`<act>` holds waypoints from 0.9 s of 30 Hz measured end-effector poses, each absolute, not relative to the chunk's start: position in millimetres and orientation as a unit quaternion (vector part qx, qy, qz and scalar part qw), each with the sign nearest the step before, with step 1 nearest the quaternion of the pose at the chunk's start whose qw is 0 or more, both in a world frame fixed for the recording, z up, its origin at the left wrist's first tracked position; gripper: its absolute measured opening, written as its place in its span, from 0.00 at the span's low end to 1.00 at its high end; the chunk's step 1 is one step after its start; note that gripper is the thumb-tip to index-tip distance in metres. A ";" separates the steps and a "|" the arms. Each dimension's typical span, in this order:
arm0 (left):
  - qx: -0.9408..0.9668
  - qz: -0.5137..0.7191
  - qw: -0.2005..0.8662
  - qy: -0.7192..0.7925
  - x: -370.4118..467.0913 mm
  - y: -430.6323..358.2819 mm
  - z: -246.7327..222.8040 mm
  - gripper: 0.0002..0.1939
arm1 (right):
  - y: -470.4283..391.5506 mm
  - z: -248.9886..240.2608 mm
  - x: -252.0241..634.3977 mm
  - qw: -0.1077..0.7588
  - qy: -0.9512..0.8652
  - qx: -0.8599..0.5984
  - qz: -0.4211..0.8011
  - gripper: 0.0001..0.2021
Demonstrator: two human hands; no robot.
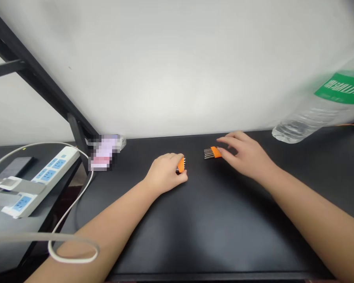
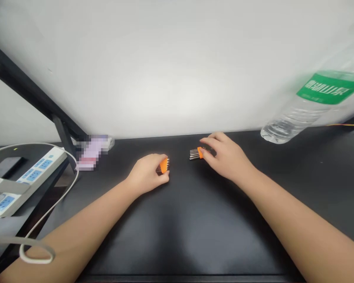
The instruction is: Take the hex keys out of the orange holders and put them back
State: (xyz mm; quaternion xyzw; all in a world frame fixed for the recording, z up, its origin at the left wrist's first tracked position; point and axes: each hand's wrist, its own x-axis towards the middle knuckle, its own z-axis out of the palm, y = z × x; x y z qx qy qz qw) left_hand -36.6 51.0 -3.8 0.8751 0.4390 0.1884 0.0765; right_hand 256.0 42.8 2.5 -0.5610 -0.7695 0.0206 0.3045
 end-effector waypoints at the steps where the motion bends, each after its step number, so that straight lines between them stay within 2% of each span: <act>1: 0.877 0.185 0.071 0.438 -37.0 52.4 -4.3 0.13 | 49.0 -1.7 264.1 0.280 -0.762 -0.583 0.032 0.18; 4: 0.874 0.184 0.065 0.445 -39.1 56.7 -6.8 0.15 | 65.1 -16.6 278.4 0.233 -0.745 -0.616 0.106 0.16; 8: 0.858 0.186 0.042 0.477 -42.4 61.7 -11.3 0.18 | 68.4 -24.3 269.6 0.229 -0.770 -0.580 0.134 0.14; 13: 0.819 0.233 -0.002 0.524 -42.6 62.4 -9.0 0.24 | 47.4 -10.0 239.8 0.231 -0.779 -0.538 0.224 0.20; 18: 0.864 0.249 0.043 0.436 -36.9 50.8 0.8 0.14 | 33.5 2.3 226.4 0.241 -0.759 -0.528 0.296 0.19; 23: 0.903 0.182 0.096 0.376 -28.7 40.7 1.7 0.24 | 26.8 5.6 219.8 0.259 -0.769 -0.475 0.342 0.15; 27: 0.899 0.165 0.095 0.394 -25.5 42.8 -2.4 0.18 | 20.7 5.7 209.1 0.253 -0.795 -0.434 0.341 0.12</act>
